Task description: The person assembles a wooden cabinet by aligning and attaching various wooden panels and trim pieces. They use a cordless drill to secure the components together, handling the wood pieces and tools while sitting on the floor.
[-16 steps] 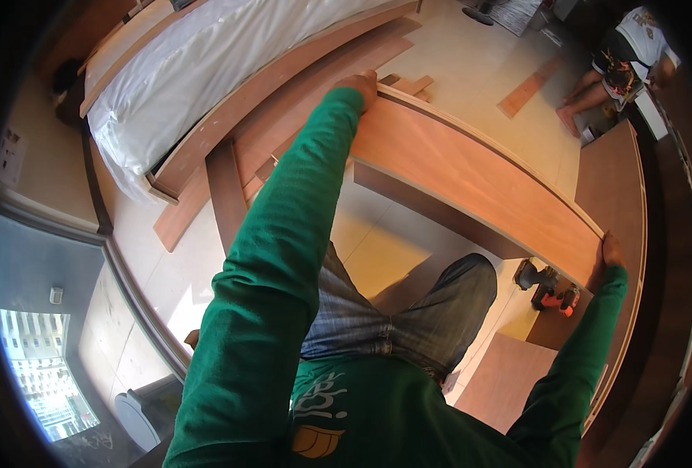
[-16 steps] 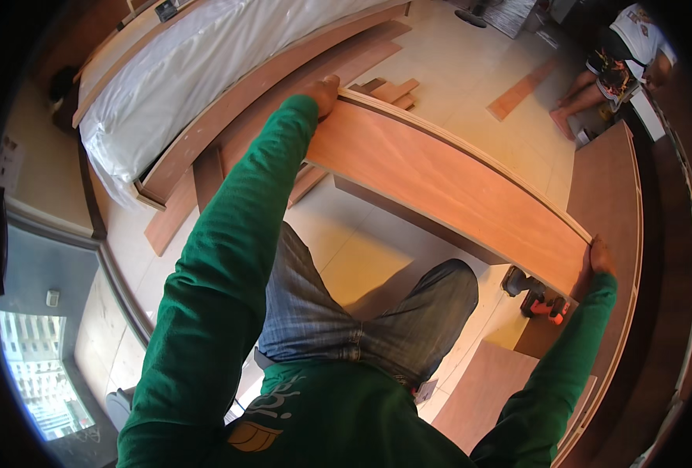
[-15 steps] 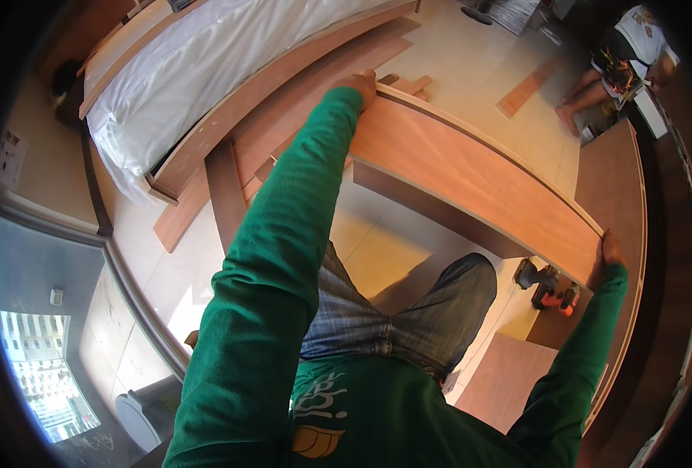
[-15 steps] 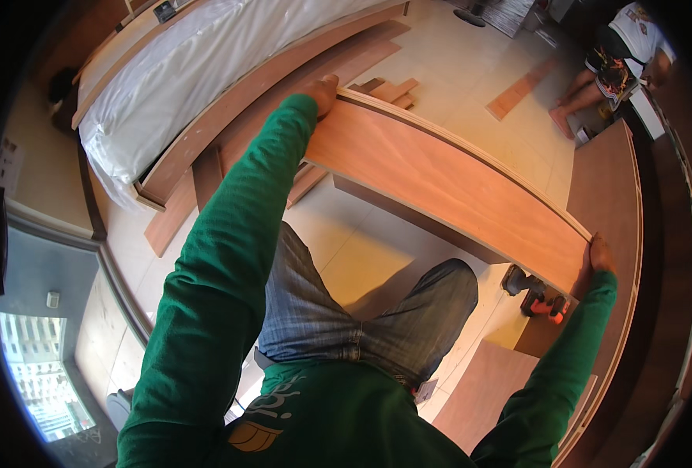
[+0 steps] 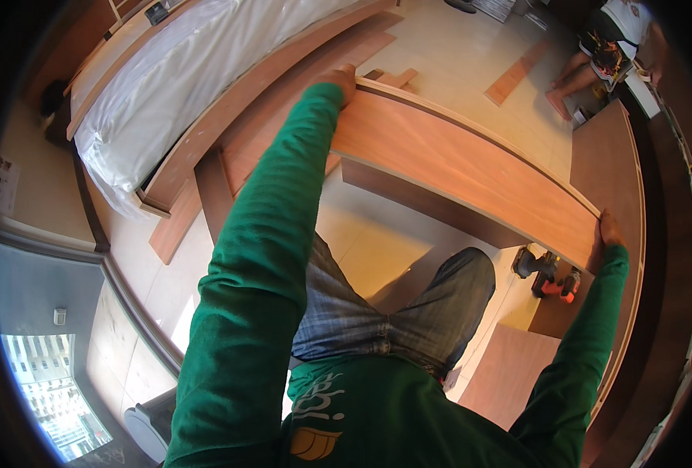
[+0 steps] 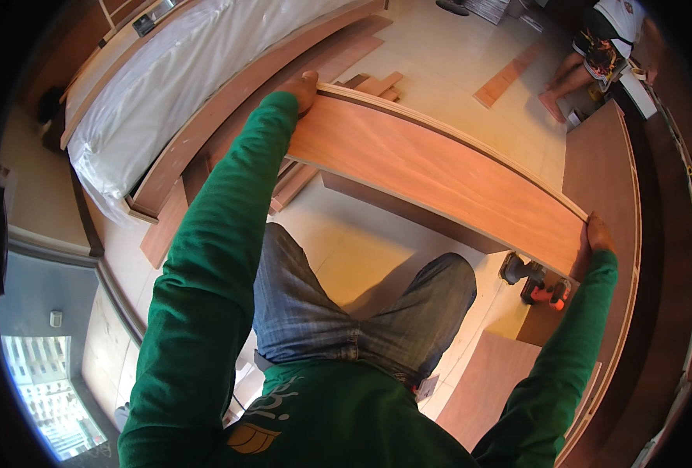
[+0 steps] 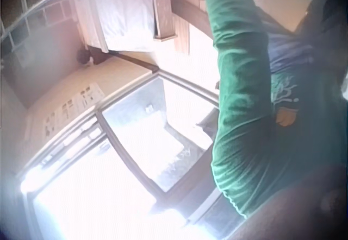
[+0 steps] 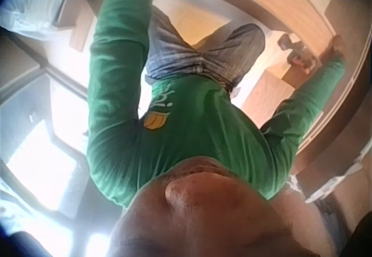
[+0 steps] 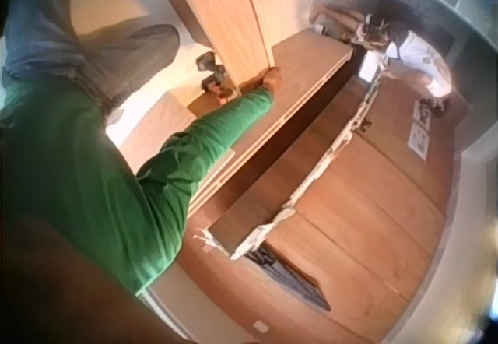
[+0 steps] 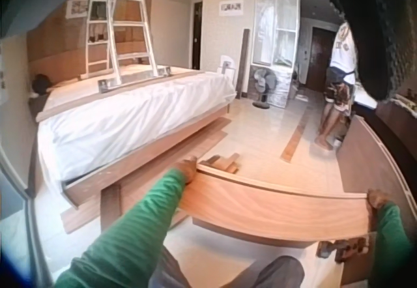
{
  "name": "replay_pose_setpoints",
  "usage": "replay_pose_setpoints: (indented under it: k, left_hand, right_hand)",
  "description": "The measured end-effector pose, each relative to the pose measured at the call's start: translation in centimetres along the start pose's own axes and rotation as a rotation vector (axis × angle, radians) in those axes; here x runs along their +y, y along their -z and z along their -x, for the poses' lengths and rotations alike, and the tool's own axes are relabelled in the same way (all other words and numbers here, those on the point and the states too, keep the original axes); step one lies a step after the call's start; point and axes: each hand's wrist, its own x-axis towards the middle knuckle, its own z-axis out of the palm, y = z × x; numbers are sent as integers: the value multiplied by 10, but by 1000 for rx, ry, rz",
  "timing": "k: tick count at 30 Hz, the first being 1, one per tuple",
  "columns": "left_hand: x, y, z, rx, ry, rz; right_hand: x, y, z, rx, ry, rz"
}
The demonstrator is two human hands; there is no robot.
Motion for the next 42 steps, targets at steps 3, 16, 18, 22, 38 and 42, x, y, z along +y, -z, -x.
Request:
replay_pose_setpoints:
  k: [3, 16, 18, 22, 38, 42]
  left_hand:
    - [2, 3, -1, -13, 0, 23]
    - [-2, -4, -3, -5, -17, 110]
    - [-4, -3, 13, 41, 21, 187]
    - [-30, -21, 17, 157, -90, -14]
    - [-82, -53, 137, 288, 139, 560]
    - [-101, -65, 147, 392, -57, 459]
  right_hand:
    - [-3, 1, -1, -3, -22, -11]
    - [-17, 4, 15, -16, 58, 169]
    - [-24, 1, 38, 15, -3, 81]
    - [-11, -3, 61, 19, -73, 49]
    - [9, -63, 198, 174, -344, -1049]
    - [6, -58, 209, 124, -354, -1014]
